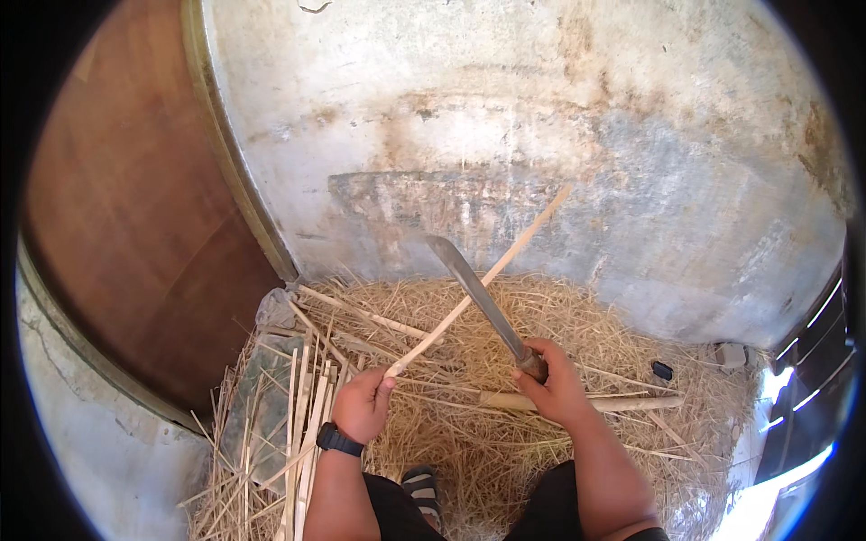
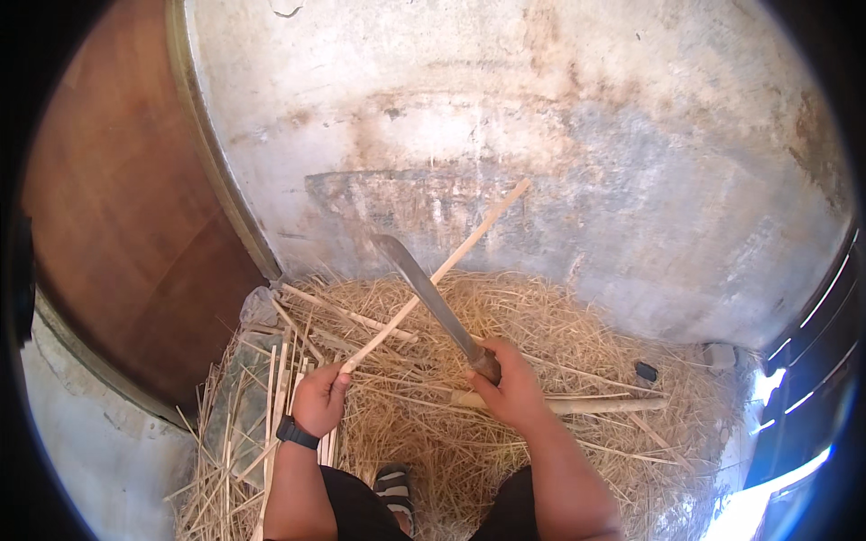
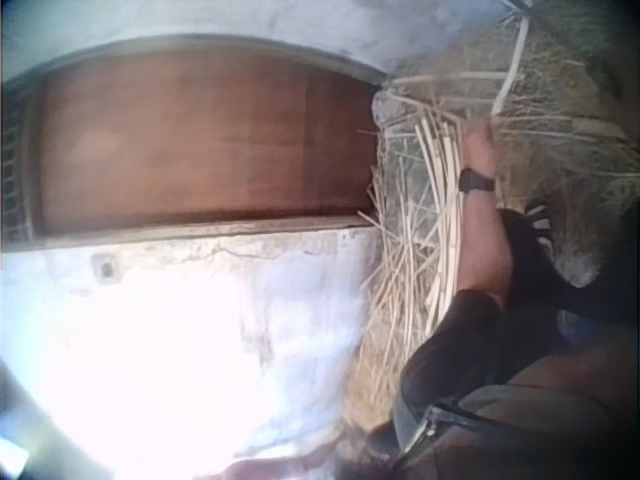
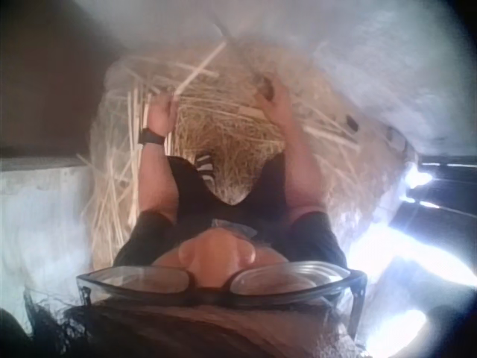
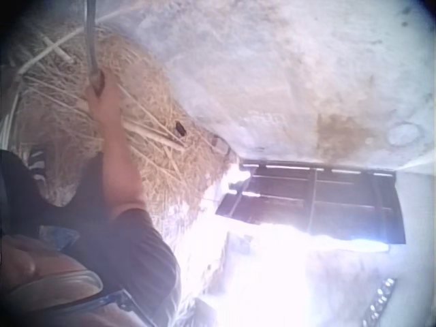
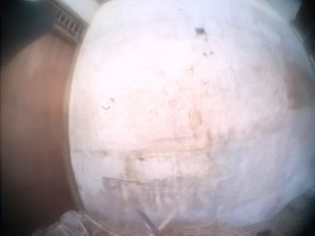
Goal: The person sits on a straw-covered floor and uses a machete to split long bamboo sticks into thinner strips. They repeatedly hold the bamboo with one hand and strike it with the machete to separate the pieces.
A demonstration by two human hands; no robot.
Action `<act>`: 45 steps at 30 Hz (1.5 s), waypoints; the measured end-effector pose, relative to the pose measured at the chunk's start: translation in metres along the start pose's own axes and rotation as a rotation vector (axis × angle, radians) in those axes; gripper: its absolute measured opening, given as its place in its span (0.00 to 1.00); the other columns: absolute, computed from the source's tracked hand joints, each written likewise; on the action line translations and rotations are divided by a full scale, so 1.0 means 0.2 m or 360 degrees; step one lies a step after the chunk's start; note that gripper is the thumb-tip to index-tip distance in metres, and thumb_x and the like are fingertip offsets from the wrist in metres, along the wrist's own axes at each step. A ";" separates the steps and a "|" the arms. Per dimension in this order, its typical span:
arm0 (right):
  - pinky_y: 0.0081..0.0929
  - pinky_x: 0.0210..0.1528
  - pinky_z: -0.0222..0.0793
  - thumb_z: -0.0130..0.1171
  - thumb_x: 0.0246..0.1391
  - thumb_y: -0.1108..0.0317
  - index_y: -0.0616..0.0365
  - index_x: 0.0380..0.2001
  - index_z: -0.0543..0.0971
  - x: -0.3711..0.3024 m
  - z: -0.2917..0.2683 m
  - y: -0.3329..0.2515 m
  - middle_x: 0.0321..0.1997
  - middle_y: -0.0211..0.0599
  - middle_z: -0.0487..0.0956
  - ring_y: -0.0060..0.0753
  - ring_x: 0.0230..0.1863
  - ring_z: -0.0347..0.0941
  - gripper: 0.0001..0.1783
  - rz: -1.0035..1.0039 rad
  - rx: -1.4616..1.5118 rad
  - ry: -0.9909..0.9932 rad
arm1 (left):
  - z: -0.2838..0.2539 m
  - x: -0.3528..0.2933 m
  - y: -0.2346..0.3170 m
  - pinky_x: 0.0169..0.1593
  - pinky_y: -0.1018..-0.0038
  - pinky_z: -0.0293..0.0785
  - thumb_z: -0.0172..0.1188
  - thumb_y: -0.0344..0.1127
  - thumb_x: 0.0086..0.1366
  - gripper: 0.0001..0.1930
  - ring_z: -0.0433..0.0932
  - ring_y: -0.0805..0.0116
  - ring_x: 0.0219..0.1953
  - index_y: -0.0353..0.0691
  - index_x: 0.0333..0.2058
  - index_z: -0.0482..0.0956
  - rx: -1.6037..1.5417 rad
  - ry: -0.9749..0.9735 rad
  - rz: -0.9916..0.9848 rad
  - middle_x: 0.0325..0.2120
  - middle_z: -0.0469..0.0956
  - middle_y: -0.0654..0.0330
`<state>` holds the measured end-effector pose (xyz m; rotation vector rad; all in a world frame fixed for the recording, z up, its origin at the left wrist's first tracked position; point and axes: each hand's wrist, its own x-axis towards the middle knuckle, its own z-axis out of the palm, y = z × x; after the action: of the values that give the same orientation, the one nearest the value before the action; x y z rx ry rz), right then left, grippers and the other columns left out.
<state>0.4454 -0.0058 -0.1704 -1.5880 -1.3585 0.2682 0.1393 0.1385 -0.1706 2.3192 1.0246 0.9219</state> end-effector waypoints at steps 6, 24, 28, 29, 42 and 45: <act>0.40 0.40 0.78 0.71 0.57 0.61 0.54 0.58 0.74 -0.01 -0.08 -0.13 0.40 0.49 0.84 0.50 0.39 0.84 0.28 0.0277 -0.0383 -0.0105 | -0.04 0.00 0.05 0.32 0.55 0.71 0.52 0.46 0.77 0.18 0.77 0.41 0.27 0.35 0.35 0.79 -0.0059 -0.0139 -0.0071 0.23 0.76 0.45; 0.47 0.34 0.78 0.65 0.61 0.46 0.53 0.49 0.77 -0.02 -0.13 -0.16 0.29 0.43 0.84 0.49 0.29 0.82 0.24 0.0358 -0.0682 -0.0183 | -0.04 -0.04 0.15 0.31 0.51 0.70 0.52 0.50 0.75 0.23 0.75 0.40 0.24 0.36 0.30 0.76 0.0022 -0.0191 -0.0100 0.20 0.75 0.45; 0.46 0.33 0.77 0.66 0.60 0.52 0.54 0.44 0.79 -0.02 -0.11 -0.12 0.27 0.43 0.83 0.47 0.28 0.82 0.19 0.0265 -0.0804 -0.0176 | 0.03 -0.02 0.16 0.30 0.52 0.70 0.52 0.50 0.76 0.23 0.76 0.40 0.24 0.36 0.29 0.76 0.0045 -0.0251 -0.0088 0.19 0.75 0.46; 0.46 0.32 0.77 0.67 0.59 0.54 0.54 0.43 0.79 -0.04 -0.09 -0.11 0.27 0.43 0.83 0.47 0.28 0.82 0.17 0.0216 -0.0839 -0.0217 | 0.05 -0.02 0.17 0.30 0.52 0.71 0.52 0.50 0.76 0.23 0.76 0.40 0.25 0.36 0.29 0.76 0.0013 -0.0278 -0.0053 0.19 0.75 0.46; 0.39 0.29 0.76 0.70 0.55 0.62 0.53 0.39 0.79 -0.03 -0.20 -0.05 0.26 0.42 0.82 0.41 0.25 0.80 0.12 0.0138 -0.0915 -0.0310 | 0.10 -0.01 0.21 0.27 0.58 0.69 0.54 0.47 0.75 0.21 0.76 0.45 0.22 0.36 0.27 0.77 0.0063 -0.0301 0.0051 0.18 0.74 0.47; 0.41 0.31 0.77 0.67 0.57 0.62 0.52 0.39 0.79 0.03 -0.30 0.07 0.27 0.40 0.82 0.41 0.27 0.80 0.10 0.0389 -0.0676 -0.0072 | 0.10 0.00 0.21 0.27 0.57 0.69 0.54 0.47 0.75 0.21 0.75 0.44 0.22 0.36 0.28 0.77 0.0163 -0.0219 0.0105 0.18 0.74 0.47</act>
<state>0.4988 -0.0312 -0.1492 -2.1188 -1.3130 0.1686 0.1723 0.1095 -0.1589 2.4759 0.9646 0.7378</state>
